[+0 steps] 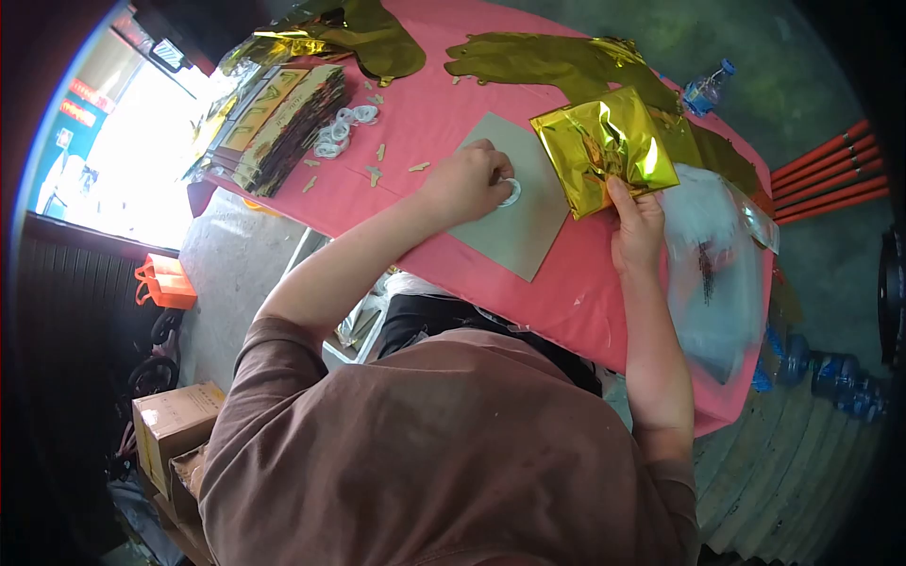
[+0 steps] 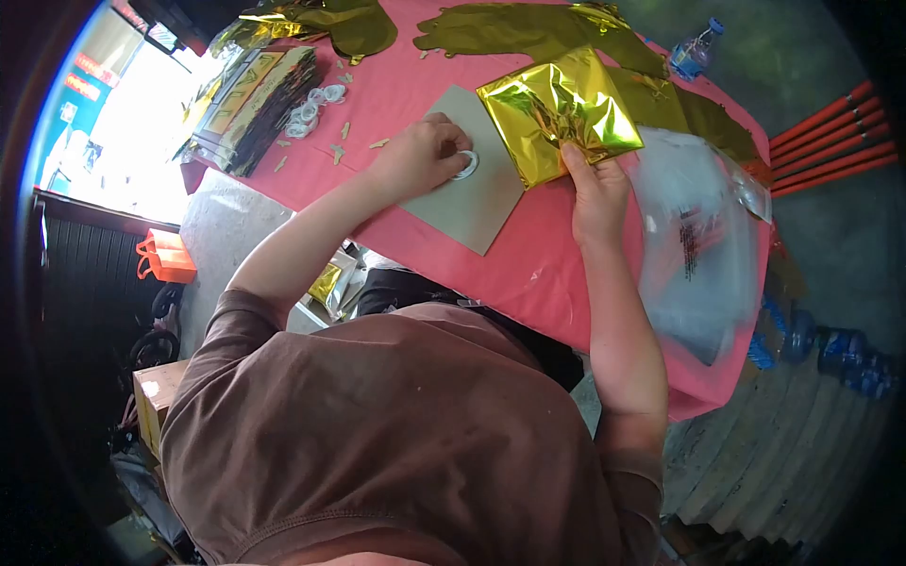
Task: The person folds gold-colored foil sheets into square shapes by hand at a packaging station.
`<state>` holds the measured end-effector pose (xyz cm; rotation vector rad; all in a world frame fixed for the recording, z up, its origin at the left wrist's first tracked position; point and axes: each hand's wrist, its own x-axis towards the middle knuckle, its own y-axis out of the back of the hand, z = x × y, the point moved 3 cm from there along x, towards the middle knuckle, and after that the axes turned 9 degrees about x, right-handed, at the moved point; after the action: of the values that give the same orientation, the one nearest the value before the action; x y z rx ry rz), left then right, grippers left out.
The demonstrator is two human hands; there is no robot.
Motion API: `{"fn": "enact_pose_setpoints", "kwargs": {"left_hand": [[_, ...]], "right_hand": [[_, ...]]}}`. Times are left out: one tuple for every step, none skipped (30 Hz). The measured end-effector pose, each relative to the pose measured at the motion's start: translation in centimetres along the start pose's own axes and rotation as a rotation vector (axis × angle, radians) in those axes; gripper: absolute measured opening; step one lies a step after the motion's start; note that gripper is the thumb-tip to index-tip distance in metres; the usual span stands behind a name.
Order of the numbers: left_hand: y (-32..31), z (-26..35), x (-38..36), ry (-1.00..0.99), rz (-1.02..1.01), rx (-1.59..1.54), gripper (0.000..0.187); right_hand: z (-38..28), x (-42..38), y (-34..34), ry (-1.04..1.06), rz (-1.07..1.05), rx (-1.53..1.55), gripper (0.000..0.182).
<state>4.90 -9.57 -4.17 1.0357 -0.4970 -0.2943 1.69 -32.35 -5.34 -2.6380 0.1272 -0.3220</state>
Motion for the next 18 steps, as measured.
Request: {"fn": "enact_pose_setpoints", "kwargs": {"left_hand": [[0.3,-0.1,-0.1,-0.002,-0.002,-0.002,0.020],[0.6,-0.5,-0.3,0.089,-0.069,-0.144,0.022],[1.0,-0.7,-0.6,0.182,-0.136,-0.285,0.025],[1.7,-0.8,-0.8,0.182,-0.137,-0.286,0.025],[2.5,-0.9,-1.1,0.171,-0.108,-0.282,0.027],[3.1,-1.2,-1.4,0.160,-0.078,-0.279,0.030],[3.5,-1.8,-1.7,0.161,-0.076,-0.280,0.030],[3.9,-2.6,-2.0,0.171,-0.012,-0.269,0.029],[4.3,-3.3,-2.2,0.182,0.051,-0.257,0.028],[4.1,-4.3,-2.3,0.242,0.093,-0.356,0.027],[4.1,-4.9,-2.3,0.240,0.091,-0.358,0.027],[4.4,-5.2,-2.3,0.248,0.151,-0.388,0.026],[4.6,-5.3,-2.3,0.255,0.210,-0.418,0.026],[4.6,-5.2,-2.3,0.237,0.232,-0.377,0.024],[4.3,-4.7,-2.3,0.235,0.229,-0.380,0.024],[4.0,-3.7,-2.3,0.168,0.239,-0.267,0.022],[3.8,-2.8,-2.3,0.102,0.249,-0.152,0.021],[3.8,-2.1,-2.3,-0.051,0.222,-0.138,0.021]], "right_hand": [[0.1,0.0,0.1,-0.018,-0.007,-0.008,0.016],[0.2,0.1,0.2,-0.038,-0.014,-0.014,0.017],[0.2,0.0,0.0,-0.038,-0.013,-0.014,0.017],[0.4,0.0,-0.3,-0.051,-0.014,-0.011,0.015],[0.4,0.0,-0.5,-0.064,-0.016,-0.009,0.014],[0.2,-0.1,-0.6,-0.065,-0.017,-0.010,0.014],[0.3,-0.3,-0.7,-0.221,-0.030,-0.046,0.011],[0.5,-0.5,-0.8,-0.376,-0.043,-0.082,0.011],[0.6,-0.6,-1.2,-0.376,-0.044,-0.085,0.011],[1.0,-1.0,-2.2,-0.435,-0.110,-0.082,0.012],[1.4,-1.4,-3.0,-0.493,-0.174,-0.079,0.012],[1.8,-1.5,-3.4,-0.564,-0.239,-0.114,0.012],[2.0,-1.5,-3.8,-0.563,-0.233,-0.115,0.012],[2.2,-1.7,-4.1,-0.631,-0.231,-0.139,0.012],[2.3,-1.8,-4.3,-0.700,-0.230,-0.162,0.013],[2.4,-1.6,-4.2,-0.727,-0.216,-0.198,0.014],[2.1,-1.4,-4.2,-0.728,-0.214,-0.198,0.014],[1.9,-1.3,-4.3,-0.755,-0.213,-0.225,0.014]]}}
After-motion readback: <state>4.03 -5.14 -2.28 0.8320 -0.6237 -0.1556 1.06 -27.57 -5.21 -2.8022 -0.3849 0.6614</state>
